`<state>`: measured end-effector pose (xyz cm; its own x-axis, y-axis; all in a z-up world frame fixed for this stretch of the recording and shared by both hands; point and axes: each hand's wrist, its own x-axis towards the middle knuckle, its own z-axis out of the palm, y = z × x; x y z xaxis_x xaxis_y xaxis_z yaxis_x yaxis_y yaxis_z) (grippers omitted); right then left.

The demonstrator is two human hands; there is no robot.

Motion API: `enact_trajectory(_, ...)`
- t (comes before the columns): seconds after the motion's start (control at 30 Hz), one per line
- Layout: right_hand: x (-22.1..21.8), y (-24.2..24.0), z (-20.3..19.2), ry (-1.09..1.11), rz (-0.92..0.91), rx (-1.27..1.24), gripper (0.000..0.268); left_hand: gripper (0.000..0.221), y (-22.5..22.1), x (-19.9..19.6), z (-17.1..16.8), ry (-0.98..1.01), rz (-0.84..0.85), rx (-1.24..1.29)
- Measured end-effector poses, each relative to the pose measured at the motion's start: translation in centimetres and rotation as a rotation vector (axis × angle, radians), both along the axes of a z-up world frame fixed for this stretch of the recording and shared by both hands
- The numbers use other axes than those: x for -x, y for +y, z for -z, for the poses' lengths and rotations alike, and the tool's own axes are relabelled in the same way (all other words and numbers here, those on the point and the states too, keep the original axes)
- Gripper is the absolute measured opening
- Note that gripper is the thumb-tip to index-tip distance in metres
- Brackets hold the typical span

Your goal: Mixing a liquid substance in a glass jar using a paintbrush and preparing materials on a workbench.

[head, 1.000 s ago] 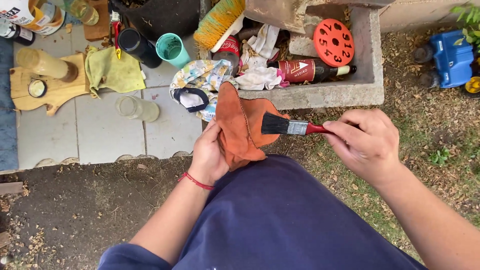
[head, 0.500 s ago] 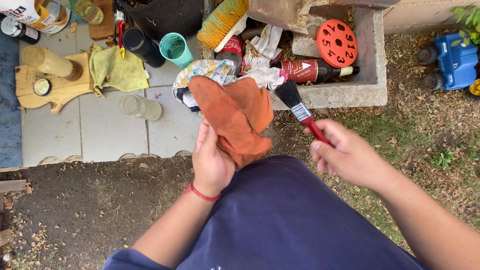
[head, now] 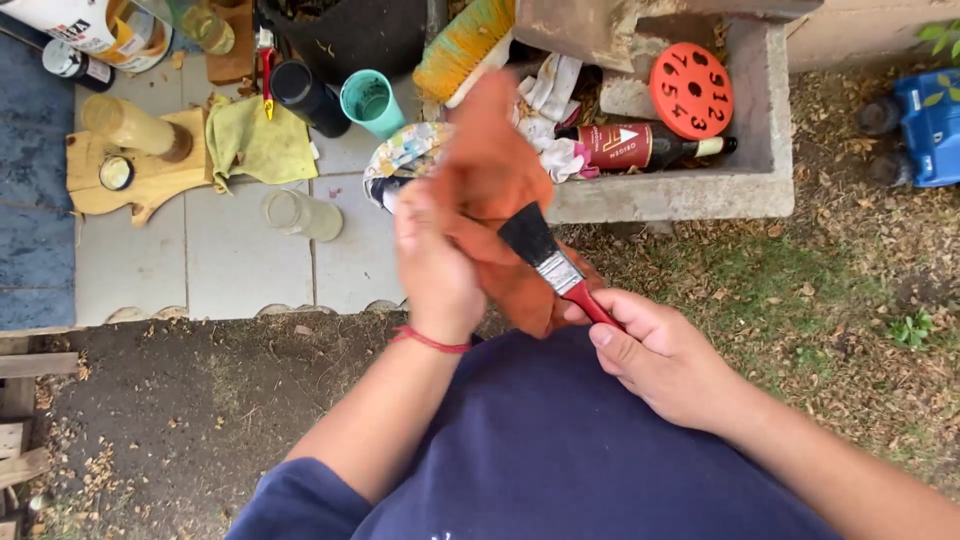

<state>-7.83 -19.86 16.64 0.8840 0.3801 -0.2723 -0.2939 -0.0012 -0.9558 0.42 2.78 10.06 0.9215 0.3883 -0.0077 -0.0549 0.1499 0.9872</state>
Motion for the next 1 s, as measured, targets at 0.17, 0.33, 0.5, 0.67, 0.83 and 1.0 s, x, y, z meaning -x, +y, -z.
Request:
enact_trajectory(0.17, 1.2, -1.8, -0.1, 0.178, 0.011, -0.121, 0.043, 0.036, -1.1, 1.2, -5.5, 0.174, -0.094, 0.879)
enact_trajectory(0.33, 1.3, -1.0, -0.6, 0.156, 0.016, -0.172, 0.040, 0.046, -3.7, 5.4, -5.7, 0.236, 0.355, 1.196)
enact_trajectory(0.5, 1.5, -0.3, -1.2, 0.109, 0.027, -0.113, 0.036, 0.021, -5.7, 7.2, -6.1, 0.124, 0.418, 1.083)
enact_trajectory(0.67, 1.6, -0.2, -1.6, -0.156, -0.078, 0.656, 0.035, 0.058, -5.1, 8.1, -5.8, -0.030, 0.597, 0.475)
enact_trajectory(0.83, 2.3, 0.4, -1.0, -0.356, -0.135, 0.969, 0.038, 0.026, -5.6, 6.8, -10.1, 0.042, 0.433, -0.051)
enact_trajectory(1.0, 2.1, 1.0, -1.1, -0.368, -0.107, 0.937, 0.040, 0.028, -6.5, 6.4, -8.7, 0.057, 0.314, -0.077)
